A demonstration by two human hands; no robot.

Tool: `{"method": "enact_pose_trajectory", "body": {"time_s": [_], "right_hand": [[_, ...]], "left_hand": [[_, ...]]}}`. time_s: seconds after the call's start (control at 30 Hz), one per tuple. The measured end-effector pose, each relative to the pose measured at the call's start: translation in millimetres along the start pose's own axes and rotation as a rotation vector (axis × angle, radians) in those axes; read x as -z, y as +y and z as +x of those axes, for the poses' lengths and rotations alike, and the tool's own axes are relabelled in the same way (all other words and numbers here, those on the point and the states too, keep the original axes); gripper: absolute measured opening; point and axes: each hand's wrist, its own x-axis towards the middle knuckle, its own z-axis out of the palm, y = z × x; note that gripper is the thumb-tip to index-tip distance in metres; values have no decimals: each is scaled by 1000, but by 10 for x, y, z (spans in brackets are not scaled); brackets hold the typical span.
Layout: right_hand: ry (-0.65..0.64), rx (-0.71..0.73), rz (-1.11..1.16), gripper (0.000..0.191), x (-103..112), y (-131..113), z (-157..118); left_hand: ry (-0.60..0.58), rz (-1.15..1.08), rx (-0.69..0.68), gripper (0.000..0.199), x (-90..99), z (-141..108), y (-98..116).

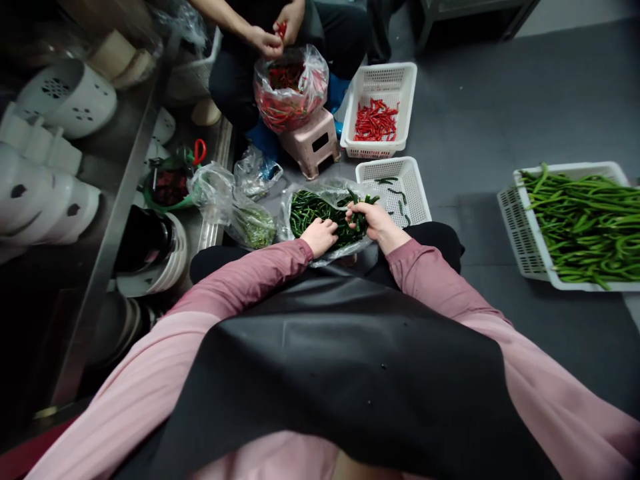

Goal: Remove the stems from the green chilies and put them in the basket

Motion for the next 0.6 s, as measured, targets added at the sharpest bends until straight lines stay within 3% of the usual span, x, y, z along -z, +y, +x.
{"method": "enact_pose_trajectory", "body": {"time_s": [0.13,0.27,0.37,0.47,0.6], "right_hand": [[-17,-12,-15,15,-24,76,-5],[-67,-19,-59,18,-49,156,30],[-181,-14,-88,20,-100,186,27],[-227,-24,-95,21,-152,187,1],[-164,-21,-59,19,-164,172,4]], "left_hand": [[114,-122,30,15,30,92,-18],[347,-503,414,18,317,116,-179],[380,-807,590,23,436,177,-210],[448,-971,613,22,419,239,-142],[539,-1226,706,20,341,205,-37]]}}
